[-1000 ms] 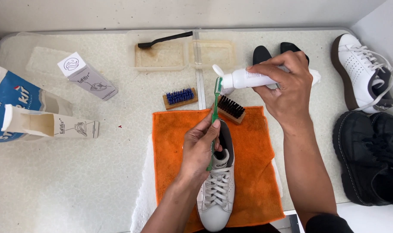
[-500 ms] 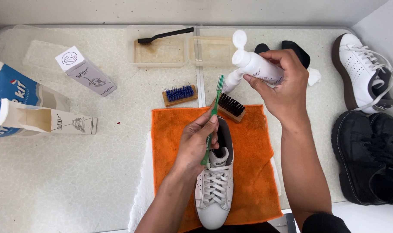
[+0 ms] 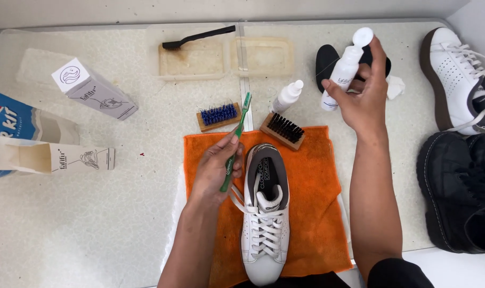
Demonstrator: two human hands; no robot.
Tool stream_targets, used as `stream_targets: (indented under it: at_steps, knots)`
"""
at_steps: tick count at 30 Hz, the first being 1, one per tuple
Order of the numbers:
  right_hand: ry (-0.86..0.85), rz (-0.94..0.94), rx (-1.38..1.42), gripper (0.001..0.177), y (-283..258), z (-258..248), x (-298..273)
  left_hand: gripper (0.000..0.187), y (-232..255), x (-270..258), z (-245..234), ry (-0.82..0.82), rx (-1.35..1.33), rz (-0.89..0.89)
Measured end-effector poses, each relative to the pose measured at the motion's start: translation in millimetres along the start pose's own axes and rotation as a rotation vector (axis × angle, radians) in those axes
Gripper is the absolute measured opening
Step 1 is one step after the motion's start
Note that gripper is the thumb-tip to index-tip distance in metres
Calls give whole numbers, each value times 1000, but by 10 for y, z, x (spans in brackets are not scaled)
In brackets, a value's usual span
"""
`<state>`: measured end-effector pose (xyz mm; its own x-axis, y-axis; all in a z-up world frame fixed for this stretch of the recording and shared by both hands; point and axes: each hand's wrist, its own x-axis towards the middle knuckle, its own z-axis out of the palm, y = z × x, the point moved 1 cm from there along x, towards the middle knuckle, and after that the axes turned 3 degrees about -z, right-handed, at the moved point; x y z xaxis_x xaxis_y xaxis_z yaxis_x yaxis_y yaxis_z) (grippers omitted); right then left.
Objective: Cleaning the interior lining of a white sneaker using a toothbrush and cleaning paste.
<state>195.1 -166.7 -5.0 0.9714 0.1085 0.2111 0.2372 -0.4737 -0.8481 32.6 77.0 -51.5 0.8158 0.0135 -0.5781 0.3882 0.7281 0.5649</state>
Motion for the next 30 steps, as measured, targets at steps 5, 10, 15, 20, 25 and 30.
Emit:
stream_targets:
  at_steps: [5,10,15,20,25,30]
  knots:
    - [-2,-19,120,72,115,132,-24,41,-51,30,1,101,41,23]
    - [-10,-55,18,71,232,213,-100,39,-51,1,7,58,38,20]
    - [15,-45,36,57,263,218,-74,32,-63,25,15,88,-19,6]
    - [4,-120,7,75,331,289,-138,41,-43,25,62,119,-20,56]
    - [-28,-185,-45,92,353,404,-204,44,-25,-62,163,50,100,248]
    - [-56,-164,-60,102,344,384,-259,39,-81,-86,233,46,96,370]
